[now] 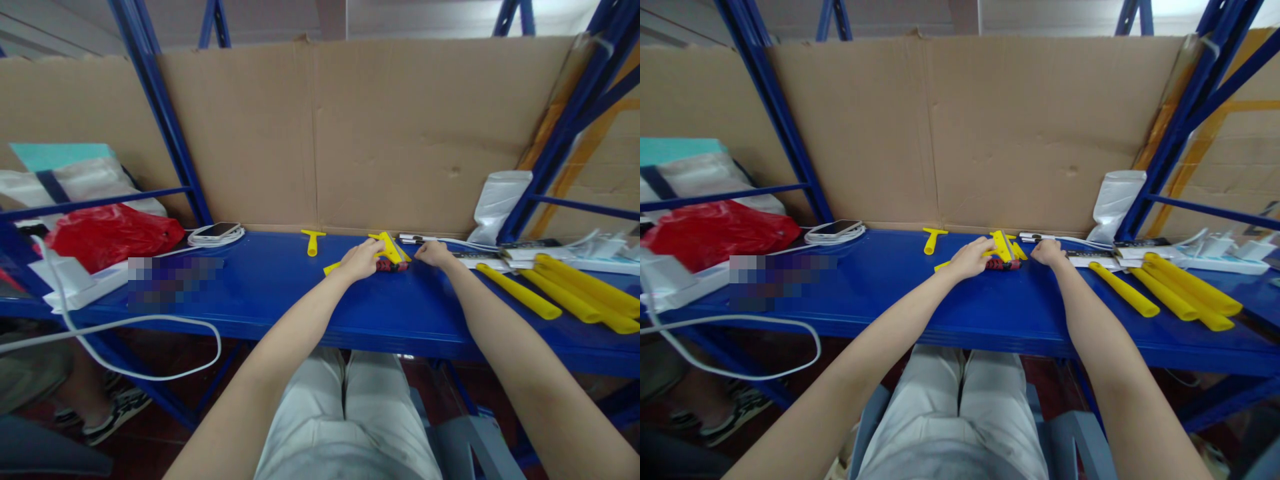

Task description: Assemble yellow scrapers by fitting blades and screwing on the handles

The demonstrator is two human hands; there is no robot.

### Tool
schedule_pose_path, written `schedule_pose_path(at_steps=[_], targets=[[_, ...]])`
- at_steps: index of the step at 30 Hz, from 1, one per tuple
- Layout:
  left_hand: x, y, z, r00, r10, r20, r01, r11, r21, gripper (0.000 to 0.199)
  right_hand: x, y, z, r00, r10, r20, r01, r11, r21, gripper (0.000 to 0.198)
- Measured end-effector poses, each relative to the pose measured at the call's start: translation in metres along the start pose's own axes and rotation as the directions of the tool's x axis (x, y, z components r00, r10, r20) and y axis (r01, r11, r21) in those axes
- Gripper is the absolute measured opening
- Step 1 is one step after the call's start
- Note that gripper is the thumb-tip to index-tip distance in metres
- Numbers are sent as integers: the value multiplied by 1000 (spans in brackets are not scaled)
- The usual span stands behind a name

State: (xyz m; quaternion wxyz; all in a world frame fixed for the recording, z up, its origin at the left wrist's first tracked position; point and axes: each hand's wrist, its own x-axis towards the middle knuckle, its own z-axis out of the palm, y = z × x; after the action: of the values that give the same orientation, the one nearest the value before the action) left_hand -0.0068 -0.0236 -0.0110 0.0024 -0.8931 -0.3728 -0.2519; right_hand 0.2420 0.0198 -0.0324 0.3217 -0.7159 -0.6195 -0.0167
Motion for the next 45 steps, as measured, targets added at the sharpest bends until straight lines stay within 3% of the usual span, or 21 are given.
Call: schedule_pose_path(at_steps=[3, 7, 10, 16, 30, 45], targets=[[0, 1, -1, 1000, 8, 4, -8, 1000, 1, 31, -5, -22, -11, 998, 57, 3, -56, 971, 233, 7], [0, 3, -2, 1000, 22, 3, -22, 1000, 10, 28, -17, -57, -22, 999, 53, -5, -39, 795, 606, 5], [-1, 5, -3, 1000, 30, 8, -30, 999, 14, 28, -25, -75, -22, 1000, -23, 17, 4, 701, 714, 4], [-2, 8, -4, 999, 29, 22, -30, 999, 35, 30, -34, -87, -17, 996, -94, -5, 72, 729, 681, 6], [-4, 12, -5, 999, 36, 34, -39, 996, 78, 33, -34, -87, -14, 994, -112, 8, 79, 750, 656, 5], [-4, 13, -3, 1000, 22, 20, -23, 996, 86, 41, -38, -92, -18, 997, -13, 79, -46, 716, 697, 5]])
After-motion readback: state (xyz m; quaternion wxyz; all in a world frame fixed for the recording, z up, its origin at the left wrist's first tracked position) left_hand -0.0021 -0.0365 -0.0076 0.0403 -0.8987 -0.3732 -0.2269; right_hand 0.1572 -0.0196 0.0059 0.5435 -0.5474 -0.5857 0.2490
